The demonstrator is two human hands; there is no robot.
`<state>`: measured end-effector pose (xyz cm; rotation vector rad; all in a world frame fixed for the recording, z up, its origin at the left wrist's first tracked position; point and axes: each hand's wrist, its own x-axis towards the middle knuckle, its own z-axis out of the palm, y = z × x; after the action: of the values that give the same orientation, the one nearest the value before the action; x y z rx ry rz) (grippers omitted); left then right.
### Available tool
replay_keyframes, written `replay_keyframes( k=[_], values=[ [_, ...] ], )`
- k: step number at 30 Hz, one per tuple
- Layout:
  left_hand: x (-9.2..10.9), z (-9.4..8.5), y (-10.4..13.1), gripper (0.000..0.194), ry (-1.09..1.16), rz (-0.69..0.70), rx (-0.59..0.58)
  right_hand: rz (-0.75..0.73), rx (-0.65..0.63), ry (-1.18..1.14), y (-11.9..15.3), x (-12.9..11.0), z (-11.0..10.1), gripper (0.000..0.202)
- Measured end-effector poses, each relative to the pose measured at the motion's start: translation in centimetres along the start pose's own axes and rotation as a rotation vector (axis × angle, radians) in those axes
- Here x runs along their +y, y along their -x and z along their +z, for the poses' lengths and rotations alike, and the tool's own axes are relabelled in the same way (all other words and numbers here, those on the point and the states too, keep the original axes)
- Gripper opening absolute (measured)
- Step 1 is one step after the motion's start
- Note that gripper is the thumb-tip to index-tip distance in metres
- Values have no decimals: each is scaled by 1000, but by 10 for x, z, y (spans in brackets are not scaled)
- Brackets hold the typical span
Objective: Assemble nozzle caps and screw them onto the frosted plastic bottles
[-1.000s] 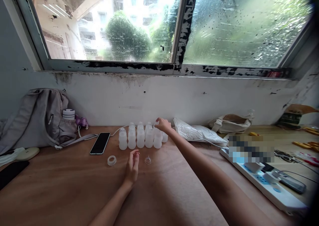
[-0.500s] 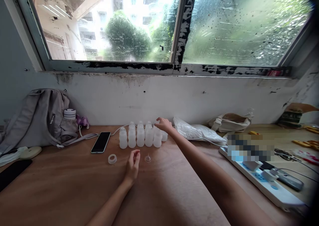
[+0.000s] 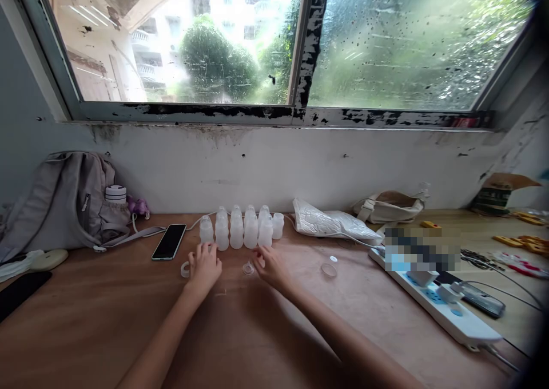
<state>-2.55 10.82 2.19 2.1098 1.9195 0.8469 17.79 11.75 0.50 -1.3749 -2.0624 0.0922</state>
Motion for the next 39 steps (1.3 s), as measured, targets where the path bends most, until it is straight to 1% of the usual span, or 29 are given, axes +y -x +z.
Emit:
replay_keyframes(
  k=[3,5,11,14,16,19,21,24,25,26,27,28,30,32,34,36,39],
  values=[
    [-8,-14,-6,29,-162,-58,-67,-23,-28,-30,24,4,24,20],
    [-12,-20,-7,29,-238,-80,-123,-29,-28,-47,30,7,31,19],
    [-22,-26,-9,32,-350,-141,-273,-6,-15,-113,32,12,32,12],
    [-33,-26,-11,38,-354,-186,-327,-5,-18,-160,32,12,31,12],
    [-41,-25,-11,38,-335,-204,-357,-5,-16,-197,32,11,31,11],
    [-47,-25,-12,31,-266,-155,-379,5,4,-259,31,11,31,14],
    [-43,-23,-12,30,-186,-61,-375,19,33,-298,29,11,30,15],
    [-24,-14,-10,34,-11,119,-347,41,91,-344,24,8,24,14],
    [-16,-9,-8,36,83,173,-320,42,108,-357,23,7,21,13],
    [-8,-3,-5,37,284,223,-261,41,120,-368,21,5,18,13],
    [0,4,-2,38,467,243,-209,36,128,-377,20,3,14,14],
    [6,11,2,40,600,245,-162,28,132,-387,19,0,10,14],
    [16,26,10,43,790,223,-122,5,137,-420,18,-6,2,14],
    [22,38,17,46,950,166,-140,-24,126,-463,17,-13,-5,16],
    [25,46,24,48,1083,104,-180,-54,97,-497,16,-18,-11,20],
    [26,50,28,48,1157,61,-201,-80,57,-512,15,-21,-15,22],
    [25,51,31,45,1186,53,-195,-107,21,-502,13,-22,-19,21]
  ],
)
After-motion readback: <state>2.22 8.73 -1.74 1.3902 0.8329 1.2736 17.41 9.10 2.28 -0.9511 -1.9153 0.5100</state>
